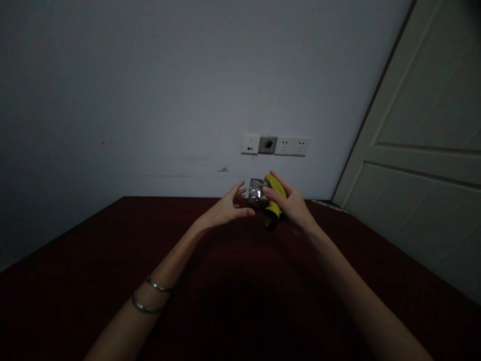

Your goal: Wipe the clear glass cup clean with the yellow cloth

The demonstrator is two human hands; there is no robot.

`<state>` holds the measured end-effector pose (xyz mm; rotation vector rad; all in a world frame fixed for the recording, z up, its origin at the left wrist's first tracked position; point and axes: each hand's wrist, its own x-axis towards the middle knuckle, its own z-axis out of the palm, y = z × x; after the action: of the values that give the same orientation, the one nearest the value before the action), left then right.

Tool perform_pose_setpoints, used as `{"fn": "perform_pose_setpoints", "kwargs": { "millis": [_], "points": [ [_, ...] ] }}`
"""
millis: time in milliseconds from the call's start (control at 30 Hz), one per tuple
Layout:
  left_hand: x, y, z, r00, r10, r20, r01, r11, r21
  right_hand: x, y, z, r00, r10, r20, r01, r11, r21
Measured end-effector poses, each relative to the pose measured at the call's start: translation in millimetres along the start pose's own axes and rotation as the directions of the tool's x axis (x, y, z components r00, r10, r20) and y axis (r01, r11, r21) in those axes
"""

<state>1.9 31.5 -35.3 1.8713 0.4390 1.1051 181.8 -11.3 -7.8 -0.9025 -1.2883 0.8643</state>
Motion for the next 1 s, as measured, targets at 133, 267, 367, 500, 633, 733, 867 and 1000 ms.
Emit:
{"fn": "perform_pose_setpoints", "kwargs": {
  "millis": [133,267,367,500,633,733,867,1000],
  "points": [
    [0.7,6.5,6.5,0.999,0.029,-0.024,-0.026,0.994,0.111,-1.4,-0.4,4.2,0.991,0.124,0.059,-0.130,0.985,0.110],
    [-0.8,11.3,9.6,0.998,0.064,-0.005,-0.063,0.986,0.151,-2.8,-1.0,6.7,0.980,0.170,0.104,-0.185,0.971,0.154],
    [-1.3,12.7,9.8,0.998,0.057,-0.006,-0.055,0.983,0.177,-4.1,-2.5,8.2,0.974,0.199,0.107,-0.215,0.963,0.160],
    [-1.2,12.5,9.3,0.997,0.063,-0.042,-0.052,0.971,0.234,-5.2,-3.9,9.0,0.967,0.222,0.123,-0.240,0.957,0.160],
    [-1.4,13.1,10.8,0.997,0.063,-0.049,-0.049,0.965,0.259,-4.8,-5.2,7.9,0.966,0.209,0.151,-0.230,0.964,0.132],
    [-1.6,14.4,12.5,0.995,0.080,-0.060,-0.060,0.959,0.276,-4.3,-6.5,7.2,0.963,0.215,0.164,-0.236,0.964,0.122],
    [-1.4,14.6,13.4,0.988,0.094,-0.119,-0.050,0.942,0.332,-3.1,-6.2,7.5,0.960,0.217,0.176,-0.240,0.963,0.122],
    [-0.7,13.0,13.7,0.972,0.107,-0.207,-0.024,0.930,0.367,-0.8,-3.1,7.1,0.972,0.178,0.151,-0.188,0.981,0.055]
  ]
}}
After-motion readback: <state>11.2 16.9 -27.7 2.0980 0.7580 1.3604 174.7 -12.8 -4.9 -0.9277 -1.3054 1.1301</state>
